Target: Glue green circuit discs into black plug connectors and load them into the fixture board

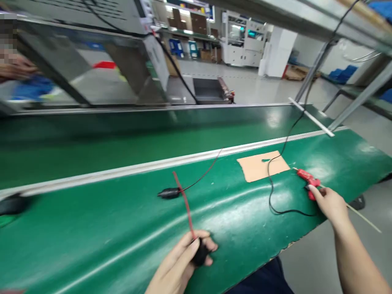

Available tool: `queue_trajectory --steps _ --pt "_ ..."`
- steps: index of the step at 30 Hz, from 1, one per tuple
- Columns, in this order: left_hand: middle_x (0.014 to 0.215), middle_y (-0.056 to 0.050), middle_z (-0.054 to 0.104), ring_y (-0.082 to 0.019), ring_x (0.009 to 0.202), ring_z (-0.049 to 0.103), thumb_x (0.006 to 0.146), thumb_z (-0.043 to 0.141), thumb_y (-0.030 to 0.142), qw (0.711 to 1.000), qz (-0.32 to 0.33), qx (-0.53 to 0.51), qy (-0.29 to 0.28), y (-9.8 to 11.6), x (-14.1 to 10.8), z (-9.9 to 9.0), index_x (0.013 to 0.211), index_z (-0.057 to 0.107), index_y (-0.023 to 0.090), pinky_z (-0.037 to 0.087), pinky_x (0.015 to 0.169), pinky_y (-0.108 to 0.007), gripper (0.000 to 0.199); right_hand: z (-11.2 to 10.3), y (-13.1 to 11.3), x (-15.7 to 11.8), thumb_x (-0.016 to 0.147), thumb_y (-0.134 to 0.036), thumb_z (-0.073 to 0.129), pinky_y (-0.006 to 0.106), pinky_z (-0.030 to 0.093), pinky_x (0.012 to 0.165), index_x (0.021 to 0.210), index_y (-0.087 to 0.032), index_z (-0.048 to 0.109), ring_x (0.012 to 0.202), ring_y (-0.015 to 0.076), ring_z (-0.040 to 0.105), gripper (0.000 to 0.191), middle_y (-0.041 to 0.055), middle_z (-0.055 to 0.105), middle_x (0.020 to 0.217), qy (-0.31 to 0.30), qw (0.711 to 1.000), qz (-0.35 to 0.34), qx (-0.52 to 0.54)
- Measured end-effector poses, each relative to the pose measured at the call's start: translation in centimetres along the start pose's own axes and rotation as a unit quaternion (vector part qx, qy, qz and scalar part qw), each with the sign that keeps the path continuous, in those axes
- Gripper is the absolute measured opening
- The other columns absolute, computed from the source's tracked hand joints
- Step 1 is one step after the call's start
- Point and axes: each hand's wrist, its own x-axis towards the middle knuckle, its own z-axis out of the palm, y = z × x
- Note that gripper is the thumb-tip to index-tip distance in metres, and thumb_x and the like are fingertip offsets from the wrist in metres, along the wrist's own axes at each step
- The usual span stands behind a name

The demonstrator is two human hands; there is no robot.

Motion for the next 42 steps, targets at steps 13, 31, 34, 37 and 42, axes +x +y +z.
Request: queue_trajectory --steps 13,31,34,37,42 --pt "0.09 -0.009 0.073 -0.026 0.09 0.063 0.084 0.067 0.062 0.999 -0.029 -0.037 0.005 0.5 0.2 0.4 0.098 0.075 0.019 0.055 0.072 -0.034 0.045 1.4 0.1 1.9 0.058 -0.057 0.082 0.03 0.037 0.041 0.066 -0.018 0.06 0.045 0.0152 0.048 0.045 0.0014 0.055 0.054 -0.084 0.933 0.092 0.338" --pt "0.084 -0.008 0.071 -0.022 0.079 0.065 0.093 0.062 0.049 0.998 -0.001 -0.04 -0.051 3.4 6.5 2.4 0.095 0.07 0.016 0.048 0.061 -0.029 0.034 2.3 -9.9 -2.9 0.076 -0.032 0.082 0.028 0.044 0.057 0.1 -0.017 0.07 0.06 0.0117 0.053 0.031 0.0075 0.067 0.101 -0.375 0.758 -0.074 0.528" --pt "0.084 -0.009 0.071 -0.022 0.078 0.065 0.094 0.061 0.049 0.998 -0.006 -0.045 -0.051 2.7 6.5 1.9 0.096 0.07 0.015 0.047 0.061 -0.028 0.034 3.5 -10.6 -3.4 0.08 -0.035 0.079 0.028 0.044 0.057 0.102 -0.018 0.069 0.061 0.0124 0.053 0.029 0.007 0.068 0.099 -0.415 0.758 -0.093 0.495" --pt "0.085 -0.009 0.072 -0.023 0.078 0.065 0.093 0.062 0.051 0.997 -0.014 -0.051 -0.052 2.2 6.6 1.3 0.098 0.071 0.015 0.047 0.061 -0.029 0.037 4.6 -10.7 -3.3 0.081 -0.037 0.079 0.027 0.044 0.058 0.101 -0.018 0.068 0.061 0.0122 0.053 0.03 0.006 0.068 0.098 -0.423 0.764 -0.09 0.479" --pt "0.086 -0.01 0.073 -0.023 0.078 0.065 0.094 0.059 0.052 0.998 -0.017 -0.049 -0.047 2.5 6.5 1.5 0.098 0.071 0.015 0.047 0.061 -0.03 0.039 4.9 -10.1 -2.9 0.081 -0.039 0.078 0.026 0.043 0.056 0.107 -0.019 0.068 0.062 0.0124 0.052 0.034 0.0052 0.067 0.097 -0.425 0.773 -0.081 0.464"
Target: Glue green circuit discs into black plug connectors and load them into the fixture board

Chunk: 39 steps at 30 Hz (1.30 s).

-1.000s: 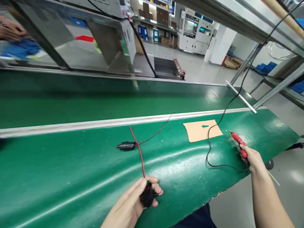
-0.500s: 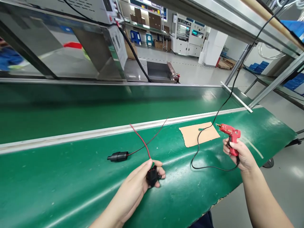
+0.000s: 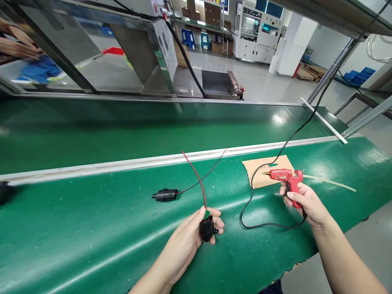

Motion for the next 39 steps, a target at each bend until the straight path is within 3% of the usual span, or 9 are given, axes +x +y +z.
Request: queue_trajectory --steps 3,8,13,18,24,32,35,37,39 --pt "0.085 -0.01 0.073 -0.023 0.077 0.065 0.094 0.059 0.052 1.0 -0.007 0.003 0.006 0.2 -0.2 0.4 0.097 0.071 0.015 0.046 0.061 -0.029 0.039 -0.6 -0.1 -0.2 0.081 -0.039 0.078 0.026 0.043 0.056 0.106 -0.019 0.067 0.061 0.0121 0.051 0.034 0.005 0.067 0.096 0.02 1.0 -0.015 -0.007" --pt "0.083 -0.01 0.073 -0.023 0.075 0.066 0.089 0.065 0.055 1.0 -0.01 0.002 0.02 -0.2 0.0 0.0 0.096 0.072 0.014 0.047 0.06 -0.03 0.042 -2.2 -0.1 -0.4 0.08 -0.042 0.078 0.027 0.044 0.056 0.106 -0.016 0.066 0.061 0.0126 0.051 0.038 0.0083 0.069 0.097 0.104 0.987 -0.034 -0.114" --pt "0.082 -0.01 0.074 -0.023 0.075 0.067 0.088 0.067 0.054 0.999 -0.011 0.008 0.037 -0.2 -0.1 0.3 0.096 0.073 0.014 0.048 0.059 -0.03 0.041 -3.6 0.2 -0.6 0.08 -0.045 0.076 0.026 0.042 0.056 0.099 -0.014 0.067 0.062 0.0125 0.051 0.038 0.0076 0.067 0.092 0.143 0.972 -0.035 -0.183" --pt "0.08 -0.009 0.073 -0.022 0.074 0.066 0.084 0.071 0.056 0.999 -0.009 0.01 0.048 0.0 -0.3 0.7 0.093 0.074 0.015 0.048 0.058 -0.029 0.042 -4.0 0.8 -0.4 0.081 -0.049 0.071 0.028 0.041 0.058 0.094 -0.013 0.067 0.062 0.0147 0.051 0.038 0.0033 0.062 0.076 0.141 0.955 -0.025 -0.261" --pt "0.082 -0.01 0.073 -0.023 0.075 0.066 0.085 0.07 0.056 0.999 -0.012 0.017 0.047 -0.1 -0.3 0.6 0.094 0.073 0.014 0.048 0.058 -0.03 0.043 -3.4 0.6 -0.8 0.087 -0.043 0.063 0.035 0.046 0.076 0.114 -0.016 0.066 0.08 0.0222 0.059 0.038 0.006 0.068 0.092 0.135 0.917 -0.043 -0.373" --pt "0.084 -0.011 0.073 -0.024 0.077 0.066 0.086 0.067 0.058 1.0 -0.009 0.019 0.013 -0.8 0.1 -0.4 0.097 0.072 0.014 0.048 0.059 -0.03 0.045 -3.8 -2.1 -2.6 0.091 -0.042 0.058 0.038 0.052 0.076 0.121 -0.02 0.065 0.082 0.0253 0.065 0.037 0.0061 0.071 0.095 0.084 0.877 -0.038 -0.472" --pt "0.082 -0.011 0.073 -0.023 0.074 0.066 0.086 0.067 0.058 1.0 0.002 0.009 0.007 -1.1 0.1 -0.3 0.095 0.071 0.014 0.048 0.058 -0.03 0.046 -4.6 -3.3 -3.6 0.086 -0.047 0.068 0.034 0.053 0.075 0.109 -0.018 0.07 0.086 0.0258 0.067 0.037 0.0074 0.073 0.098 0.121 0.897 -0.042 -0.423" --pt "0.081 -0.011 0.073 -0.023 0.073 0.066 0.087 0.066 0.058 1.0 0.007 -0.002 0.003 -1.2 0.0 -0.1 0.094 0.07 0.013 0.047 0.058 -0.029 0.046 -4.8 -3.6 -4.0 0.085 -0.047 0.073 0.029 0.051 0.066 0.102 -0.018 0.072 0.076 0.0211 0.064 0.033 0.0063 0.072 0.092 0.139 0.928 -0.05 -0.343" --pt "0.08 -0.011 0.073 -0.023 0.073 0.067 0.088 0.065 0.058 1.0 0.009 -0.013 -0.002 -1.3 0.0 0.1 0.094 0.069 0.013 0.047 0.057 -0.029 0.046 -4.4 -3.2 -4.0 0.09 -0.046 0.069 0.027 0.044 0.055 0.101 -0.02 0.071 0.063 0.016 0.055 0.029 0.0047 0.068 0.082 0.119 0.964 -0.063 -0.23"
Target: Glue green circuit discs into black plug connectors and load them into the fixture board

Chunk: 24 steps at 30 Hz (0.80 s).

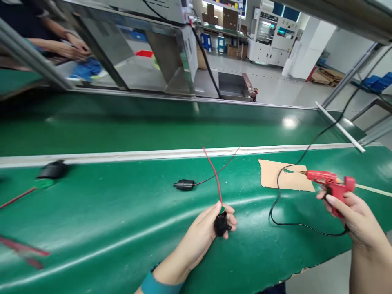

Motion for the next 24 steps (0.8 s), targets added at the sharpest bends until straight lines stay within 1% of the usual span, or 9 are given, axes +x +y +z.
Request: queue_trajectory --steps 2,4,7,10,12,16,18,21,24 --pt "0.079 -0.011 0.073 -0.023 0.072 0.068 0.09 0.063 0.058 1.0 -0.001 -0.011 -0.006 -0.1 0.0 0.1 0.094 0.069 0.013 0.047 0.057 -0.029 0.046 1.7 0.3 -0.2 0.096 -0.046 0.06 0.027 0.04 0.05 0.103 -0.02 0.07 0.057 0.0146 0.05 0.029 0.0052 0.066 0.081 -0.037 0.993 -0.005 0.112" --pt "0.079 -0.012 0.073 -0.023 0.072 0.069 0.091 0.061 0.057 1.0 -0.003 -0.021 -0.013 -0.1 0.1 0.1 0.095 0.068 0.012 0.048 0.057 -0.028 0.046 4.2 0.3 -0.7 0.098 -0.046 0.057 0.028 0.041 0.052 0.102 -0.019 0.07 0.059 0.0152 0.051 0.031 0.0077 0.067 0.085 -0.09 0.984 -0.005 0.153" --pt "0.08 -0.014 0.073 -0.023 0.07 0.07 0.093 0.057 0.057 0.999 -0.009 -0.027 -0.015 -0.3 0.1 0.2 0.097 0.069 0.01 0.048 0.055 -0.028 0.049 8.0 -0.5 -1.6 0.098 -0.044 0.059 0.029 0.045 0.058 0.098 -0.016 0.072 0.064 0.0165 0.055 0.031 0.0086 0.068 0.087 -0.175 0.981 -0.018 0.086" --pt "0.08 -0.015 0.074 -0.023 0.067 0.07 0.094 0.054 0.061 0.999 -0.023 -0.023 -0.014 -0.4 0.2 0.3 0.099 0.069 0.009 0.048 0.052 -0.027 0.055 10.6 -1.7 -2.4 0.1 -0.042 0.057 0.031 0.051 0.076 0.105 -0.019 0.072 0.086 0.021 0.063 0.027 0.008 0.071 0.099 -0.232 0.971 -0.057 0.005" --pt "0.079 -0.015 0.074 -0.022 0.064 0.07 0.093 0.053 0.064 0.999 -0.034 -0.019 -0.015 -0.4 0.2 0.4 0.098 0.069 0.009 0.047 0.049 -0.026 0.057 11.5 -2.3 -2.7 0.101 -0.04 0.056 0.032 0.052 0.087 0.109 -0.021 0.071 0.097 0.0224 0.064 0.025 0.007 0.071 0.105 -0.266 0.961 -0.072 -0.025" --pt "0.079 -0.015 0.075 -0.021 0.059 0.07 0.091 0.054 0.066 0.999 -0.046 -0.006 -0.014 -0.4 0.0 0.5 0.09 0.067 0.01 0.046 0.044 -0.024 0.057 12.6 -2.8 -3.1 0.103 -0.037 0.053 0.031 0.052 0.09 0.112 -0.023 0.068 0.098 0.0206 0.065 0.022 0.0054 0.071 0.107 -0.307 0.946 -0.087 -0.057" --pt "0.079 -0.016 0.076 -0.02 0.057 0.069 0.091 0.054 0.067 0.999 -0.045 0.004 -0.018 -0.5 -0.1 0.5 0.09 0.068 0.01 0.045 0.043 -0.023 0.058 12.9 -2.7 -3.2 0.104 -0.035 0.053 0.03 0.051 0.09 0.112 -0.023 0.067 0.098 0.0199 0.065 0.021 0.0052 0.071 0.108 -0.311 0.941 -0.111 -0.074" --pt "0.077 -0.016 0.076 -0.02 0.057 0.069 0.091 0.053 0.067 0.999 -0.042 0.016 -0.026 -0.7 -0.1 0.4 0.092 0.069 0.01 0.044 0.042 -0.023 0.06 13.3 -2.6 -3.3 0.104 -0.033 0.052 0.03 0.051 0.086 0.108 -0.022 0.067 0.092 0.0192 0.065 0.018 0.0048 0.07 0.102 -0.309 0.932 -0.158 -0.107" --pt "0.078 -0.017 0.076 -0.021 0.058 0.07 0.09 0.055 0.067 0.998 -0.043 0.013 -0.033 -0.8 -0.1 0.4 0.09 0.068 0.01 0.045 0.043 -0.023 0.058 13.7 -2.5 -3.3 0.104 -0.032 0.051 0.032 0.052 0.088 0.114 -0.022 0.066 0.096 0.0206 0.065 0.02 0.0064 0.07 0.107 -0.313 0.922 -0.189 -0.129"
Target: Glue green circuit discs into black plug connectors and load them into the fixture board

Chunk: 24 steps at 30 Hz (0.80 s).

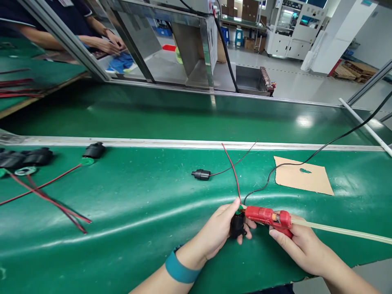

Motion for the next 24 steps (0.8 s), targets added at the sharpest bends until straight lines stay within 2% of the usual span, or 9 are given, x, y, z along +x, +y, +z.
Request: queue_trajectory --steps 3,7,10,17,24 --pt "0.079 -0.017 0.077 -0.021 0.058 0.07 0.089 0.057 0.065 1.0 -0.003 -0.007 -0.008 0.03 0.0 0.01 0.087 0.068 0.01 0.045 0.043 -0.023 0.056 0.15 -0.1 0.12 0.105 -0.031 0.049 0.035 0.052 0.093 0.125 -0.024 0.063 0.103 0.0221 0.065 0.026 0.0078 0.069 0.116 -0.007 1.0 -0.012 -0.014" --pt "0.079 -0.018 0.076 -0.02 0.059 0.069 0.091 0.056 0.064 1.0 -0.005 -0.013 -0.008 0.16 -0.06 0.06 0.087 0.07 0.009 0.046 0.044 -0.024 0.056 0.11 -0.36 0.28 0.106 -0.032 0.046 0.037 0.053 0.094 0.13 -0.023 0.061 0.104 0.0232 0.064 0.03 0.009 0.069 0.114 -0.015 1.0 -0.008 -0.015" --pt "0.079 -0.018 0.076 -0.021 0.06 0.07 0.091 0.056 0.063 1.0 -0.008 -0.019 -0.007 0.14 -0.12 0.03 0.089 0.071 0.009 0.046 0.045 -0.024 0.056 0.01 -0.54 0.4 0.106 -0.033 0.045 0.039 0.053 0.094 0.129 -0.023 0.061 0.103 0.0235 0.064 0.029 0.009 0.069 0.111 -0.023 1.0 0.0 -0.016" --pt "0.081 -0.017 0.076 -0.021 0.06 0.07 0.091 0.055 0.064 1.0 -0.016 -0.019 -0.004 -0.02 -0.18 -0.12 0.091 0.071 0.008 0.047 0.045 -0.025 0.058 -0.13 -0.98 0.58 0.106 -0.032 0.044 0.038 0.054 0.091 0.112 -0.022 0.064 0.097 0.0229 0.064 0.024 0.0078 0.069 0.102 -0.018 0.999 0.0 -0.04" --pt "0.081 -0.018 0.076 -0.021 0.06 0.07 0.092 0.054 0.063 1.0 -0.006 -0.017 -0.007 -0.15 -0.11 -0.05 0.09 0.07 0.009 0.046 0.046 -0.025 0.057 -0.03 -0.73 0.0 0.106 -0.03 0.045 0.037 0.053 0.089 0.118 -0.024 0.06 0.099 0.0221 0.064 0.02 0.0064 0.069 0.107 -0.014 0.997 -0.013 -0.071"
